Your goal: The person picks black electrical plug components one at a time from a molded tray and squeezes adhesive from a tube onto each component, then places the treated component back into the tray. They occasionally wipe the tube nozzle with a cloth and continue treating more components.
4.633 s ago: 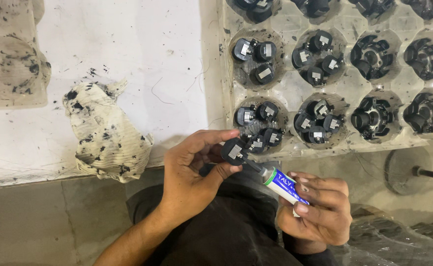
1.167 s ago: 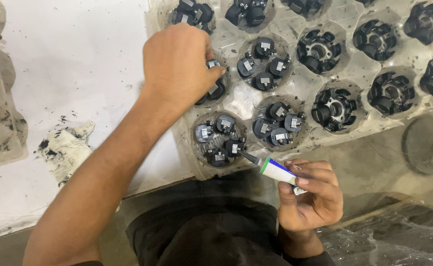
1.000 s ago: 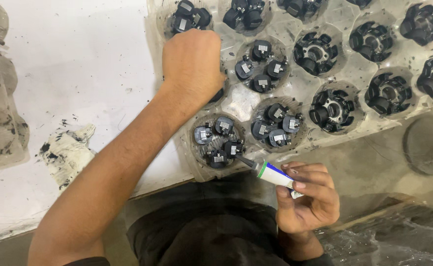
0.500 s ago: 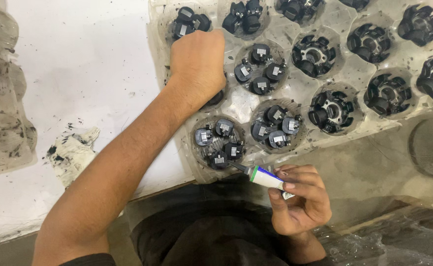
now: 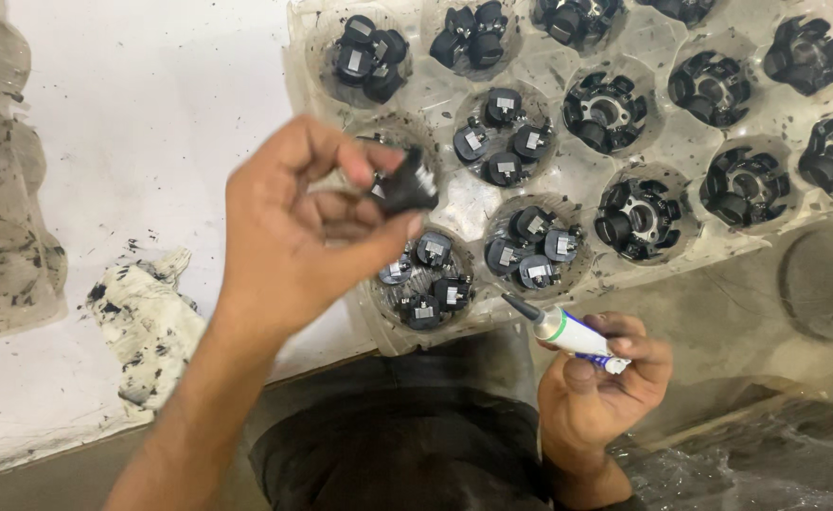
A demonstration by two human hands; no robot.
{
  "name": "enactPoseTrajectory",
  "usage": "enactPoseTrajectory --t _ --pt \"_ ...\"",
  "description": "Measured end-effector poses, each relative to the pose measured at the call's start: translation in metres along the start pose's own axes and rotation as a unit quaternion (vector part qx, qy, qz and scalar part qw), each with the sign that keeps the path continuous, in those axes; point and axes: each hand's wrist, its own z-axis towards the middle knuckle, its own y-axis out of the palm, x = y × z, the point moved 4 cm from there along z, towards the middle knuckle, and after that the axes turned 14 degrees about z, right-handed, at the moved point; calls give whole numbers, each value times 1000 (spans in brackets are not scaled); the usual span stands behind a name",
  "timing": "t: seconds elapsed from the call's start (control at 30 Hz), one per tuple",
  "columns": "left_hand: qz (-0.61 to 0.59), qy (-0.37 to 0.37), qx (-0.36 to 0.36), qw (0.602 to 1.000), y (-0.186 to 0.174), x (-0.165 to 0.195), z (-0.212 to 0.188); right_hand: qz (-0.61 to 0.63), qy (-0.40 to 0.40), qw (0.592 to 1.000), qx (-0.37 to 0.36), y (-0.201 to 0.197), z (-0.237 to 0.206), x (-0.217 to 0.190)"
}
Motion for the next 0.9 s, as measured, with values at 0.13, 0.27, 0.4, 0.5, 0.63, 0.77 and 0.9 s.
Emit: enactPoseTrajectory --t 0.13,0.27,0.4,0.5,0.63,0.77,0.9 --pt "-329 -77 20 941 16 -23 -56 22 4 999 -24 5 1 4" --pt "-361 -105 56 925 32 -44 -92 9 -11 998 -63 18 0 0" --pt "-433 -128 35 892 38 -54 -110 1 -50 992 -118 32 4 -6" --pt "-420 -122 22 899 39 -54 -116 -32 -82 984 -156 41 5 -9" --pt "-319 -77 36 944 39 -47 -119 -83 -122 975 -166 49 2 -13" --pt "-220 -36 83 971 35 -34 -125 -168 -133 943 -256 58 4 -19" --pt "-163 -23 103 981 33 -27 -129 -187 -147 932 -273 61 4 -21"
